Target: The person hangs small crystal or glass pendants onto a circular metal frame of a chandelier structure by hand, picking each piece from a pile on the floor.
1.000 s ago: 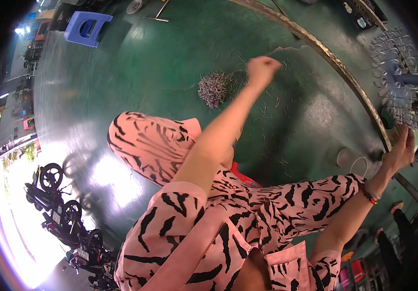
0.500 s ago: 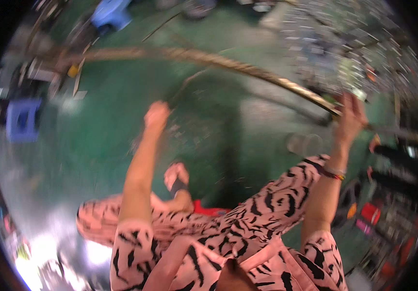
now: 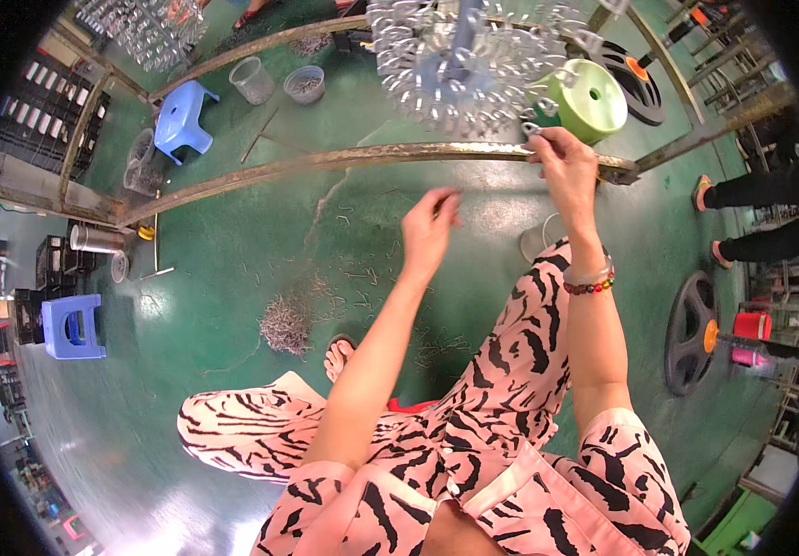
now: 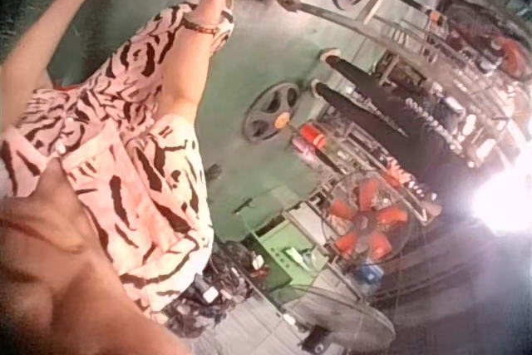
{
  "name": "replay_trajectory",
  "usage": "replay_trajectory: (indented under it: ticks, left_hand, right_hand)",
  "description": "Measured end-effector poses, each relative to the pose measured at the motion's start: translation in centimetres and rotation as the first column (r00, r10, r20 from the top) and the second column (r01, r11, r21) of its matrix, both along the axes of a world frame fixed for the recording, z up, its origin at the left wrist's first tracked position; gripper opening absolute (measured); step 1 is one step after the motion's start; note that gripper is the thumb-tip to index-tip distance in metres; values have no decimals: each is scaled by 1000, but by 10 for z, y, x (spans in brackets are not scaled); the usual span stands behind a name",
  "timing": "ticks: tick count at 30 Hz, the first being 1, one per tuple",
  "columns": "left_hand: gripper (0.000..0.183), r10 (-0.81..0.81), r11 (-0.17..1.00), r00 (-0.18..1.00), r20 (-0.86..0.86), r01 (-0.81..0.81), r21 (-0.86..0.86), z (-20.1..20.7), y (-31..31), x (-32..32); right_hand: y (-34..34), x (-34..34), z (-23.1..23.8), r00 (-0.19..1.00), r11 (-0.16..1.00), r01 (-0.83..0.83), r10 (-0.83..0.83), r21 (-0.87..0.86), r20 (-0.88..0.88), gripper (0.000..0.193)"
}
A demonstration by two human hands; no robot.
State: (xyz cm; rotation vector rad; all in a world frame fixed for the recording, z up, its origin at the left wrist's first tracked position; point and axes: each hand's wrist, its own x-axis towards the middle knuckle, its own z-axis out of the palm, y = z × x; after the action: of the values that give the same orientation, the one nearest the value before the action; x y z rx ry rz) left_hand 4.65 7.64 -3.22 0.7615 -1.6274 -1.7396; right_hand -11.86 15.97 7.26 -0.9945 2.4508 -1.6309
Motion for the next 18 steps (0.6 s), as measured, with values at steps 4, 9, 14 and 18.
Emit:
replay_trajectory:
  ticks: [4, 9, 14, 18]
  left_hand:
    - [20, -29, 984, 978, -208, 64, 164, 60, 11, -56]
    - [17, -78, 987, 962, -260, 112, 118, 79, 18, -62]
    - [17, -100, 994, 973, -208, 107, 22, 83, 22, -52]
    - [15, -170, 985, 962, -214, 169, -22, 77, 19, -47]
  right_hand:
    - [14, 8, 9, 997, 992, -76, 76, 96, -1, 16]
    - [21, 9, 13, 994, 992, -104, 106, 65, -24, 17]
    - [30, 14, 19, 994, 992, -99, 102, 81, -31, 16]
    - [41, 9, 23, 970, 967, -240, 243, 82, -22, 15]
